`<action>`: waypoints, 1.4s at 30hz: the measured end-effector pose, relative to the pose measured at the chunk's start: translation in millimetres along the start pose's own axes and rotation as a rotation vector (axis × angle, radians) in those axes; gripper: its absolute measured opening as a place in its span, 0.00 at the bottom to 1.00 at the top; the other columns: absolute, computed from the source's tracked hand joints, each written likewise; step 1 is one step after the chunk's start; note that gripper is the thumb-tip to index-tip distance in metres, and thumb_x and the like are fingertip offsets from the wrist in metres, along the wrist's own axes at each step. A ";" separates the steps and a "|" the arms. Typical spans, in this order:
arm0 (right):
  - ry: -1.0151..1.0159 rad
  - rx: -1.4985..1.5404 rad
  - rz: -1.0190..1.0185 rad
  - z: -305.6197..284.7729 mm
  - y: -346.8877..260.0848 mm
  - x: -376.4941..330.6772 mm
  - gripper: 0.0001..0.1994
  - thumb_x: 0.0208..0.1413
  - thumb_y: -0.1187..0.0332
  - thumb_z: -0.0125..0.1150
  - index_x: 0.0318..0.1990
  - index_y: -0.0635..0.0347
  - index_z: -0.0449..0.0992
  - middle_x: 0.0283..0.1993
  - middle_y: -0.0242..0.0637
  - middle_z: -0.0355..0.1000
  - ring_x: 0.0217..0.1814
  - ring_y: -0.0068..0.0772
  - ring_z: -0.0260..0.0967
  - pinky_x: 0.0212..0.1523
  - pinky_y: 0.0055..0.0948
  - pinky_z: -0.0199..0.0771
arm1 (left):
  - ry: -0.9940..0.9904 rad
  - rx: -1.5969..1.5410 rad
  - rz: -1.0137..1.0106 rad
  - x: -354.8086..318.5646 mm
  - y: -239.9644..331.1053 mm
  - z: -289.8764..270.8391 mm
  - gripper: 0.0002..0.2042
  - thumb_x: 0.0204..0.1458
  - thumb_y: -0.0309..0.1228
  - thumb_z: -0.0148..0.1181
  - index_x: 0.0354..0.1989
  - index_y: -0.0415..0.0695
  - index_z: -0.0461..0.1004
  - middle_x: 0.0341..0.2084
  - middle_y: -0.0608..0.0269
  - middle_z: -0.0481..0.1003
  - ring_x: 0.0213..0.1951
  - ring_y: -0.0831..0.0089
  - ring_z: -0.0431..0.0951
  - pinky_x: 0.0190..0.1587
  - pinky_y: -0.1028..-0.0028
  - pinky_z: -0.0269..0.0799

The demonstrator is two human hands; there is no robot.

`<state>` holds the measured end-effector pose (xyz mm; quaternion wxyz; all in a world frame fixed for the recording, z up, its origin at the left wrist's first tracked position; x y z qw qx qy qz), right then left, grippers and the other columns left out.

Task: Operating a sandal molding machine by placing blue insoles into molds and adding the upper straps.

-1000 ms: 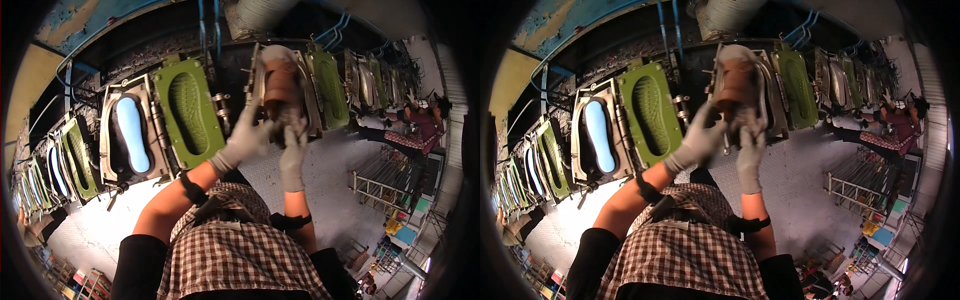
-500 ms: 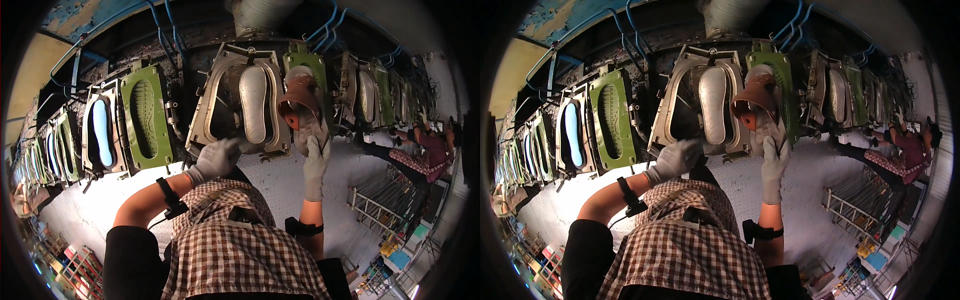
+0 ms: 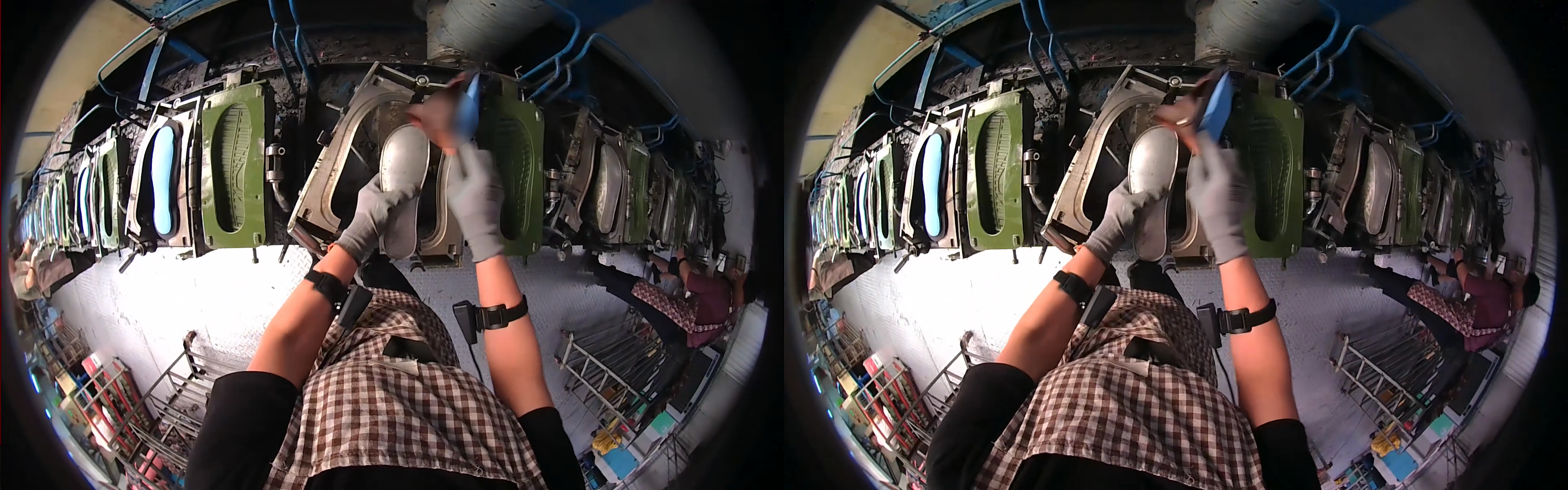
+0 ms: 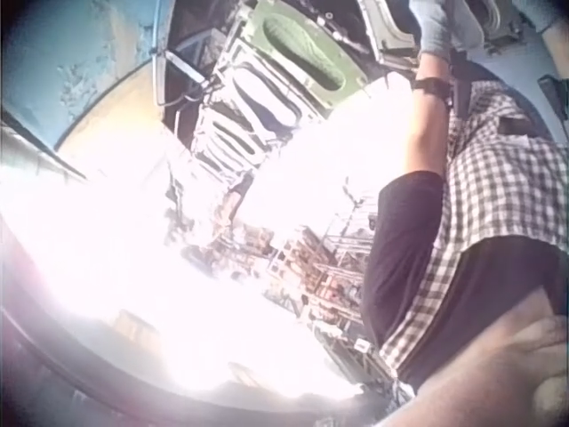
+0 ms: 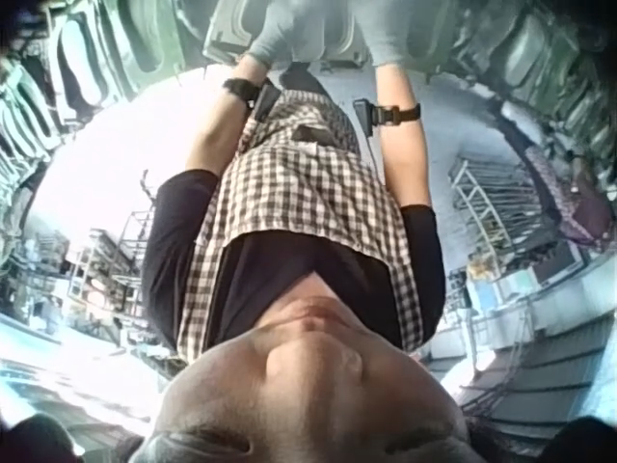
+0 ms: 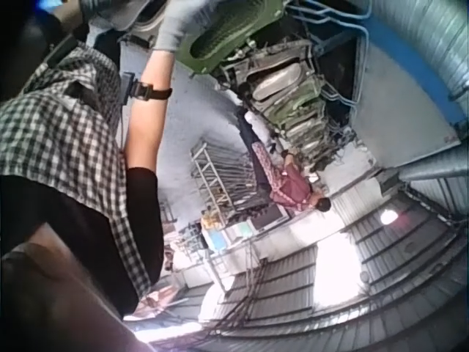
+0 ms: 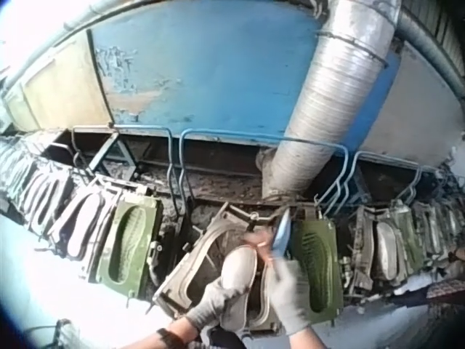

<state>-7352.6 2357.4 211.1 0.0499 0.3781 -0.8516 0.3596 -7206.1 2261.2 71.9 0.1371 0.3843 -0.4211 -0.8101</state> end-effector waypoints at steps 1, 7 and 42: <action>-0.155 0.026 -0.076 18.2 -12.2 -4.8 0.15 0.56 0.67 0.61 0.51 0.46 0.77 0.38 0.41 0.74 0.38 0.48 0.75 0.39 0.43 0.76 | 0.009 -0.003 0.000 -0.7 -1.8 -2.2 0.23 0.46 0.31 0.74 0.51 0.39 0.75 0.41 0.63 0.80 0.39 0.76 0.78 0.43 0.74 0.77; -0.593 0.045 -0.481 48.1 -69.5 -19.5 0.16 0.51 0.63 0.64 0.49 0.46 0.77 0.36 0.41 0.72 0.38 0.47 0.75 0.38 0.41 0.76 | -0.221 0.485 0.199 1.4 1.5 -20.8 0.18 0.53 0.23 0.61 0.54 0.39 0.72 0.41 0.65 0.78 0.42 0.74 0.78 0.46 0.71 0.77; -0.627 0.380 -0.098 33.1 -6.5 -77.0 0.24 0.58 0.58 0.66 0.58 0.60 0.73 0.40 0.43 0.72 0.40 0.36 0.76 0.40 0.36 0.76 | 0.277 0.055 -0.095 -99.5 2.9 -32.7 0.21 0.59 0.29 0.55 0.60 0.38 0.66 0.35 0.62 0.77 0.26 0.77 0.74 0.29 0.77 0.73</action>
Point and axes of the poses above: each hand's wrist, its own x-axis towards the middle knuckle, its own z-axis out of the palm, y = z × x, the point moved 7 cm from there along x, towards the middle knuckle
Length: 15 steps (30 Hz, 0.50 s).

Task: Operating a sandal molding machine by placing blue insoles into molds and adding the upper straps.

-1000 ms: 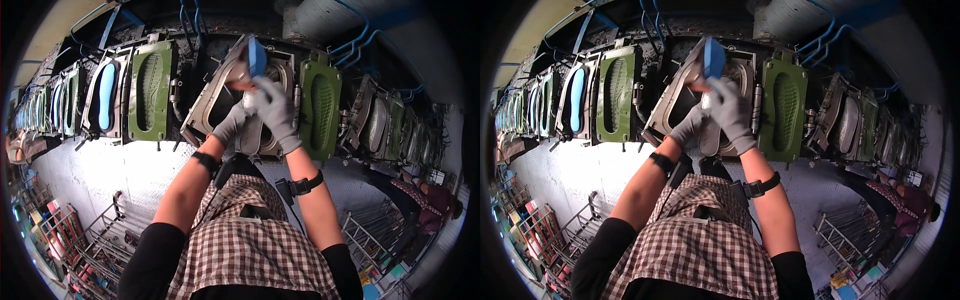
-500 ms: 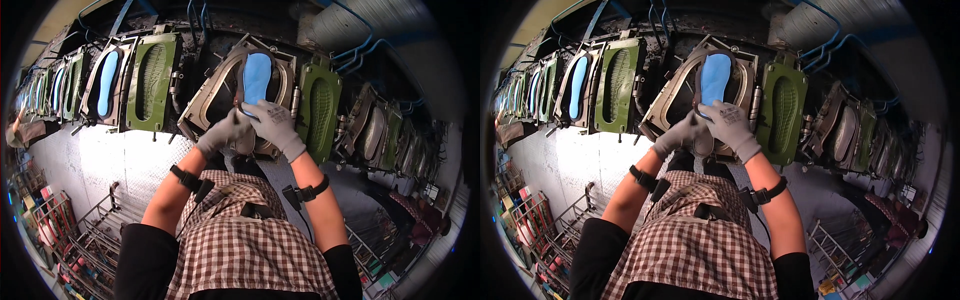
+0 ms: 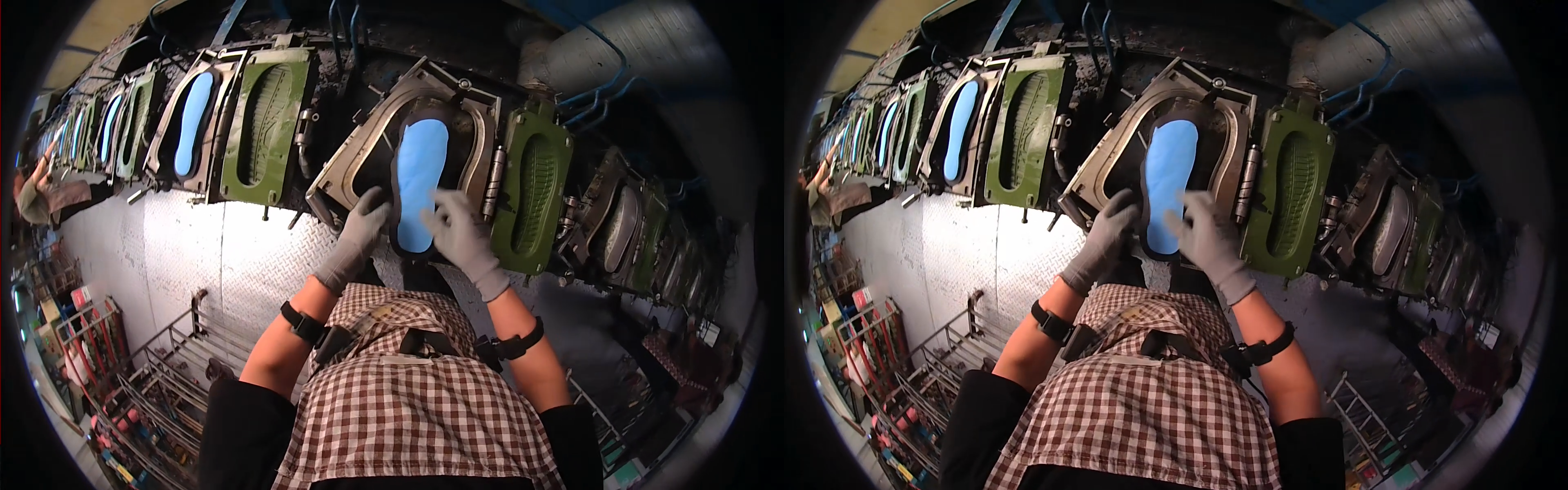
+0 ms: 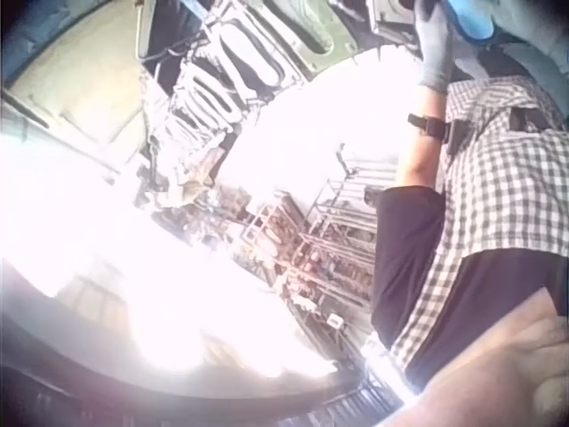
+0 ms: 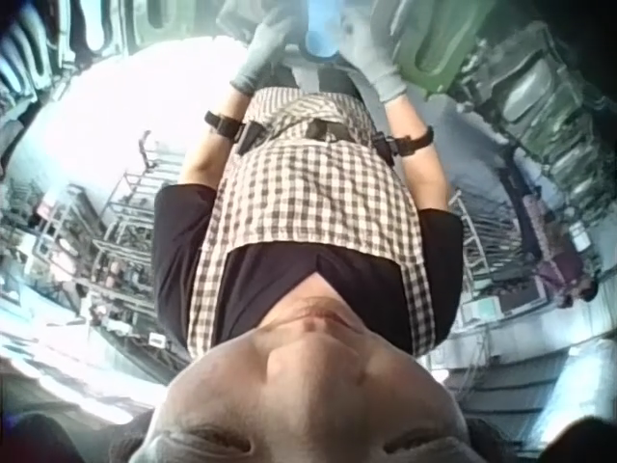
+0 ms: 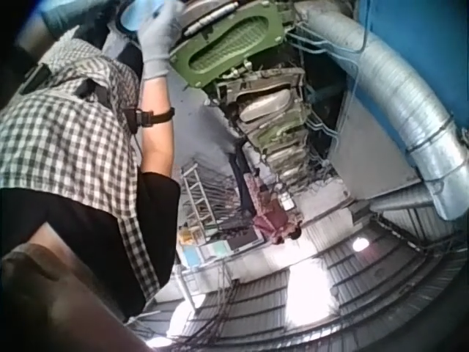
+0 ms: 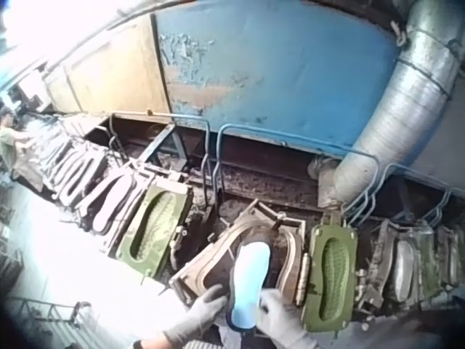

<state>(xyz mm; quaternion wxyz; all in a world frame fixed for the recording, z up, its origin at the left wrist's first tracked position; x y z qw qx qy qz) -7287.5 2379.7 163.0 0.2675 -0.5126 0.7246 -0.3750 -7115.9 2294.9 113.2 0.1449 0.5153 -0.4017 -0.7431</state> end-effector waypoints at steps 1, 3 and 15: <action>0.105 -0.001 0.051 -7.5 -3.3 11.4 0.28 0.58 0.62 0.65 0.63 0.63 0.67 0.44 0.46 0.73 0.43 0.36 0.77 0.41 0.35 0.77 | -0.117 0.232 0.197 12.9 16.2 0.4 0.23 0.59 0.34 0.55 0.61 0.39 0.64 0.37 0.61 0.75 0.30 0.75 0.74 0.32 0.76 0.73; 0.021 -0.121 0.369 6.2 5.0 27.0 0.30 0.57 0.67 0.64 0.66 0.63 0.62 0.42 0.47 0.74 0.45 0.36 0.78 0.41 0.31 0.78 | -0.097 0.437 0.247 57.7 13.1 -0.1 0.25 0.59 0.37 0.57 0.61 0.38 0.64 0.40 0.57 0.77 0.34 0.69 0.78 0.37 0.71 0.77; 0.390 -0.011 0.432 4.3 42.5 19.0 0.17 0.50 0.74 0.67 0.46 0.65 0.69 0.26 0.33 0.67 0.27 0.28 0.66 0.32 0.33 0.70 | -0.350 -0.219 -0.049 89.9 30.5 73.0 0.24 0.56 0.35 0.65 0.58 0.37 0.70 0.41 0.58 0.78 0.37 0.73 0.79 0.40 0.71 0.78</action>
Point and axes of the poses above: each hand's wrist, its own x-axis towards the middle knuckle, its own z-axis out of the palm, y = z × x, the point moved 7 cm from there along x, towards the middle knuckle
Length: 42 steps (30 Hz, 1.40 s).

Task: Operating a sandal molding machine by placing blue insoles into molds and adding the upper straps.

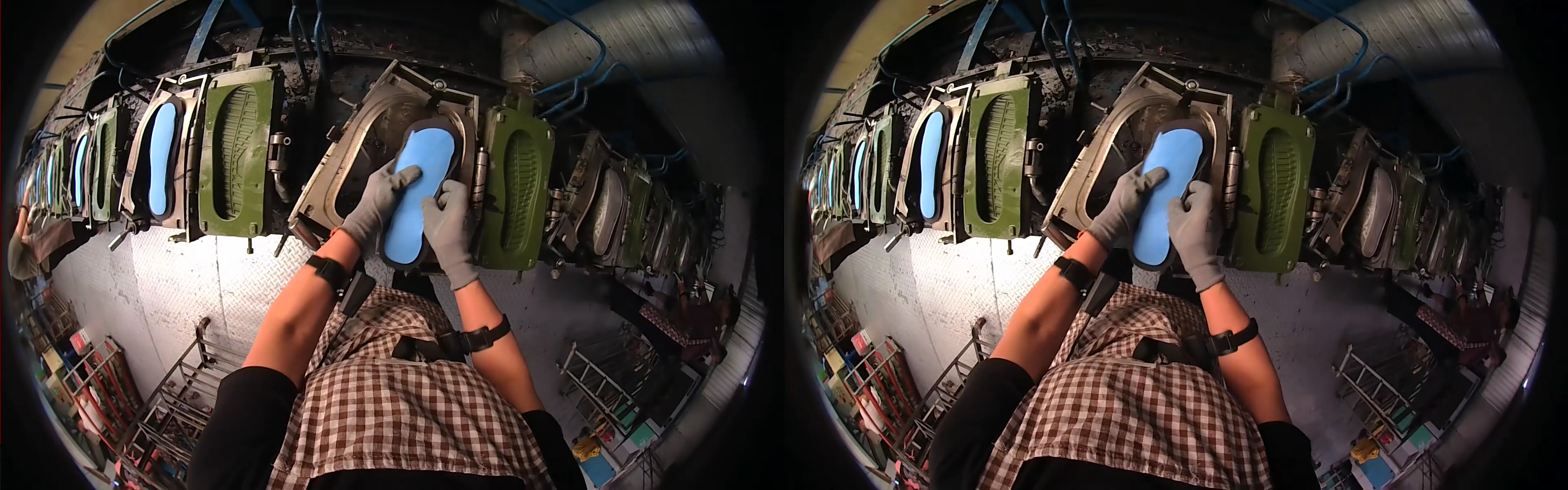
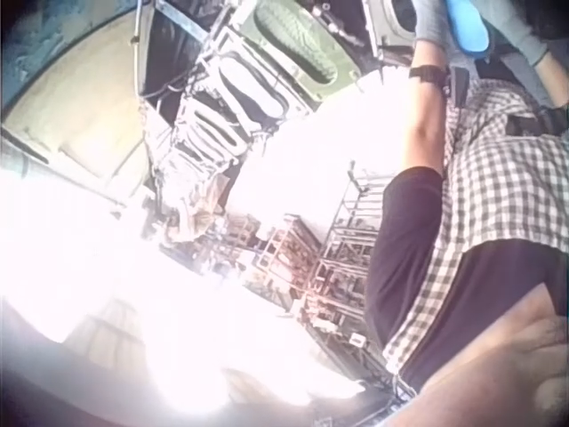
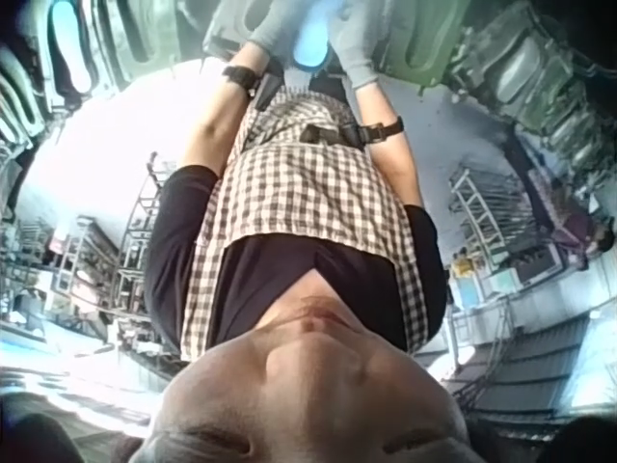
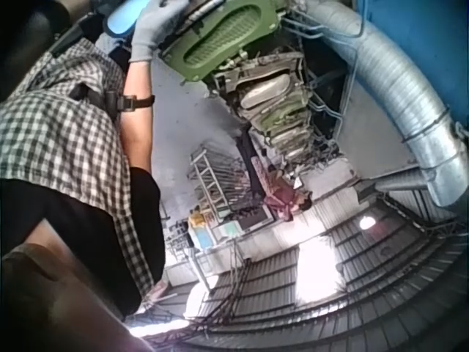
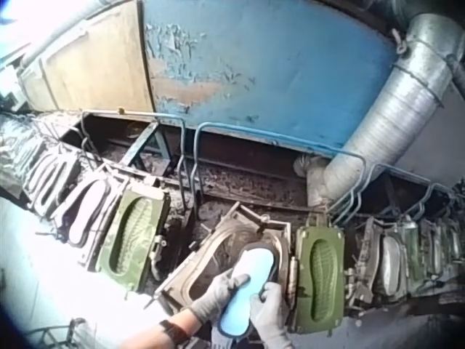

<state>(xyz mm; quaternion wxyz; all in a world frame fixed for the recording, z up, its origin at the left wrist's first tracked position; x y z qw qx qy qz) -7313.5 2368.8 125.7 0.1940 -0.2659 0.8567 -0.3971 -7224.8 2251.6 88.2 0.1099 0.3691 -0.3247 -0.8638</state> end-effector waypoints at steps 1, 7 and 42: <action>0.074 0.002 -0.114 -6.3 -13.0 5.4 0.16 0.50 0.74 0.66 0.45 0.64 0.69 0.26 0.33 0.67 0.27 0.30 0.65 0.32 0.34 0.70 | 0.021 0.040 0.063 9.0 3.3 -0.1 0.24 0.56 0.35 0.65 0.58 0.37 0.70 0.41 0.59 0.78 0.37 0.74 0.79 0.40 0.72 0.78; 0.041 -0.132 -0.161 -21.6 -15.8 36.4 0.18 0.53 0.69 0.61 0.53 0.53 0.67 0.27 0.40 0.71 0.31 0.49 0.72 0.34 0.44 0.72 | 0.182 0.188 0.290 27.5 13.7 11.0 0.31 0.58 0.34 0.62 0.69 0.42 0.61 0.47 0.56 0.77 0.46 0.71 0.77 0.47 0.71 0.75; -0.237 -0.015 -0.771 14.1 -63.8 76.5 0.24 0.56 0.72 0.58 0.62 0.56 0.70 0.60 0.47 0.69 0.64 0.48 0.64 0.66 0.40 0.63 | -0.131 1.614 0.607 -172.3 -47.4 40.9 0.09 0.53 0.25 0.53 0.41 0.46 0.77 0.31 0.58 0.74 0.39 0.64 0.75 0.46 0.66 0.70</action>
Point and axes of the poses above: each hand's wrist, its own x-axis towards the middle knuckle, its own z-axis out of the palm, y = z × x, the point moved 7 cm from there along x, towards the middle knuckle
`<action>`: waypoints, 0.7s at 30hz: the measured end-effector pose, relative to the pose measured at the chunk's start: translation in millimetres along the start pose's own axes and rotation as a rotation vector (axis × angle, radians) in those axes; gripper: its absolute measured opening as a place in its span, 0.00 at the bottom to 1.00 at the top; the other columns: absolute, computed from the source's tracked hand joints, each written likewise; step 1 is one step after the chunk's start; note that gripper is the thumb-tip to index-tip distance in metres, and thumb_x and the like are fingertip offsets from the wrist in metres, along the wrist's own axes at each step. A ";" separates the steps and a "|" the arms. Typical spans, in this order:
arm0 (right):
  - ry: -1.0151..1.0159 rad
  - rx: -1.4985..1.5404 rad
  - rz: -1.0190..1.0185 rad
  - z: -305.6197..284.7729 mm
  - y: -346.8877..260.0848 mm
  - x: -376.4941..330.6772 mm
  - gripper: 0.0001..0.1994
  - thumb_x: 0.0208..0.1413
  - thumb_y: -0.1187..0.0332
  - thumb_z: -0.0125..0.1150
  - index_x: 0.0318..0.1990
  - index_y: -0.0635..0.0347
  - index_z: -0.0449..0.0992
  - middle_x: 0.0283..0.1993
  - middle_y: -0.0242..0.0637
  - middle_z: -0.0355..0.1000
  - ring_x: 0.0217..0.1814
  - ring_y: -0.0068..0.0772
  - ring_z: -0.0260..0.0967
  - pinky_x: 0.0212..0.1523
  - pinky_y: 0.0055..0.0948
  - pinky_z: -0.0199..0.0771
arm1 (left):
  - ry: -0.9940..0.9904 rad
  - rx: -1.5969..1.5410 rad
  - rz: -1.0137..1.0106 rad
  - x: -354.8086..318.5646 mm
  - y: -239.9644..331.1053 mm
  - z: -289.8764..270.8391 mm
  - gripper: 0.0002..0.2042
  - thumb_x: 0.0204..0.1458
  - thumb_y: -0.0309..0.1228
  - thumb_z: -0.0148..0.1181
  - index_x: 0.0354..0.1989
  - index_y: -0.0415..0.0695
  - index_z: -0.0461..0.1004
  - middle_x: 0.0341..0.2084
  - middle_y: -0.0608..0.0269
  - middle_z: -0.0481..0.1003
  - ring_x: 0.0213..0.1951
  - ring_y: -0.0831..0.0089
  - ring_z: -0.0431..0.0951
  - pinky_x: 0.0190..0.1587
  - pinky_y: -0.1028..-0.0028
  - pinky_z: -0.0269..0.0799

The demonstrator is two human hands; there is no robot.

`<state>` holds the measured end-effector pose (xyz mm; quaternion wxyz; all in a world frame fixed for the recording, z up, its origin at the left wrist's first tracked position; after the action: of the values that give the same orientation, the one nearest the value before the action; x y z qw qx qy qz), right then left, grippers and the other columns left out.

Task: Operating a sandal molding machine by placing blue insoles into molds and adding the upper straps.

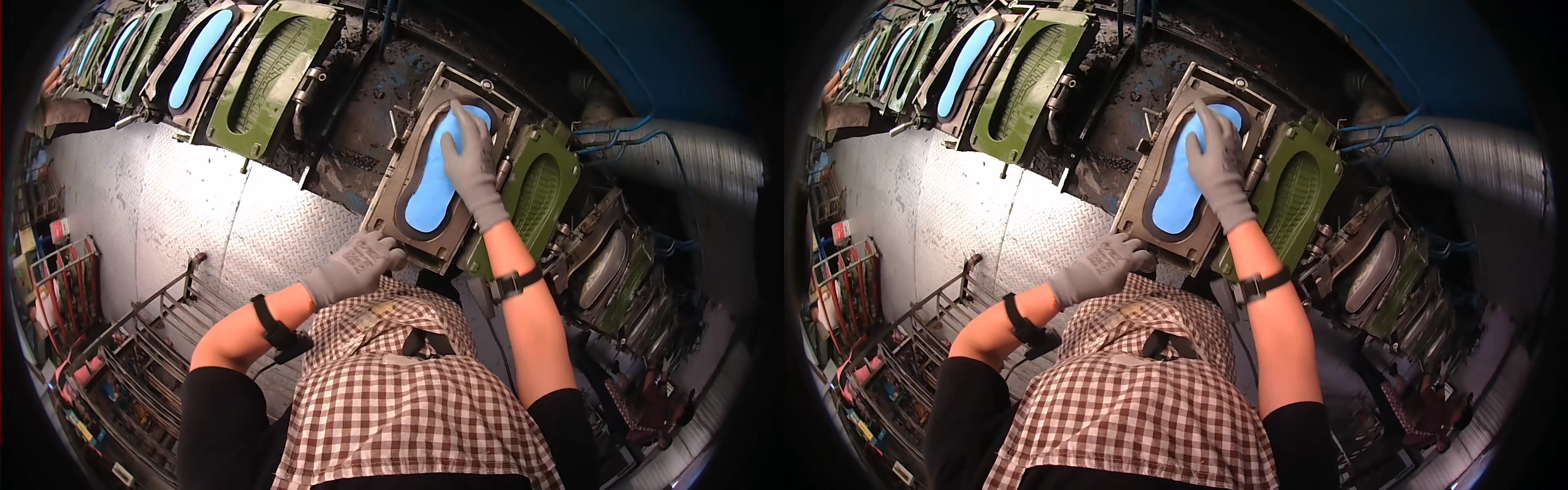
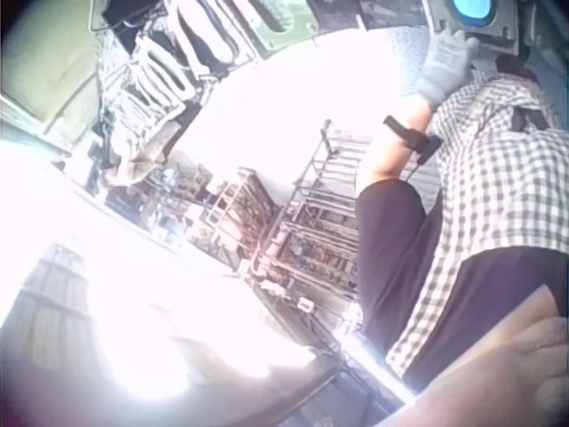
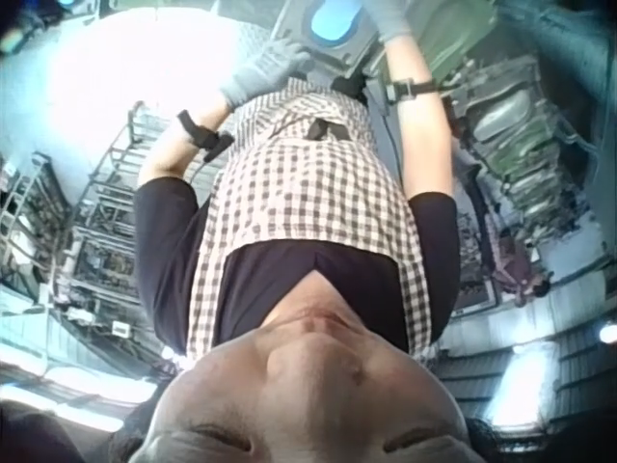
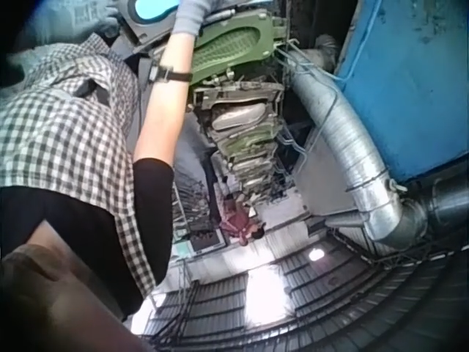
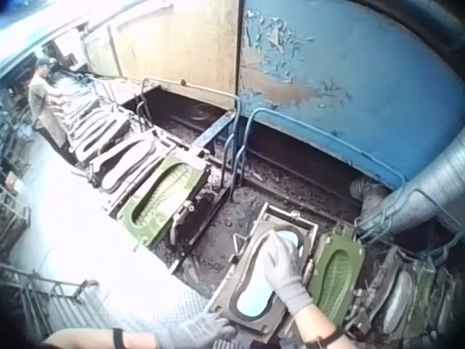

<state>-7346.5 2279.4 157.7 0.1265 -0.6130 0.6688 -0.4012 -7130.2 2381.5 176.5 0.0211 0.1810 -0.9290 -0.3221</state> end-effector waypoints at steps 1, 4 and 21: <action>0.007 -0.029 0.023 -6.7 -6.0 -20.2 0.24 0.57 0.74 0.57 0.63 0.58 0.69 0.61 0.49 0.68 0.64 0.48 0.64 0.67 0.40 0.63 | -0.002 -0.004 0.002 -2.4 -1.2 -4.7 0.09 0.53 0.25 0.53 0.41 0.46 0.77 0.31 0.58 0.74 0.39 0.64 0.75 0.46 0.66 0.70; -0.193 -0.060 -0.102 -12.4 -22.7 -88.3 0.27 0.55 0.64 0.63 0.64 0.52 0.69 0.63 0.44 0.67 0.71 0.53 0.57 0.72 0.47 0.55 | -0.332 -0.600 -0.300 -2.1 -23.1 -0.7 0.20 0.51 0.25 0.58 0.54 0.46 0.74 0.48 0.55 0.76 0.53 0.61 0.74 0.62 0.63 0.65; -0.056 0.000 -0.129 -2.1 -31.5 -148.7 0.11 0.54 0.69 0.58 0.44 0.53 0.79 0.54 0.41 0.74 0.67 0.56 0.63 0.70 0.55 0.55 | 0.669 -0.048 0.089 34.5 -44.7 10.9 0.14 0.49 0.26 0.58 0.45 0.47 0.80 0.42 0.58 0.78 0.51 0.55 0.75 0.58 0.55 0.67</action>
<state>-7293.0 2419.5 132.8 0.1188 -0.6659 0.6239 -0.3914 -7149.7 2343.4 138.1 0.3432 0.2355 -0.8697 -0.2655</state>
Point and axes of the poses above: each hand's wrist, its own x-axis towards the middle knuckle, its own z-axis out of the palm, y = z × x, the point moved 7 cm from there along x, towards the middle knuckle
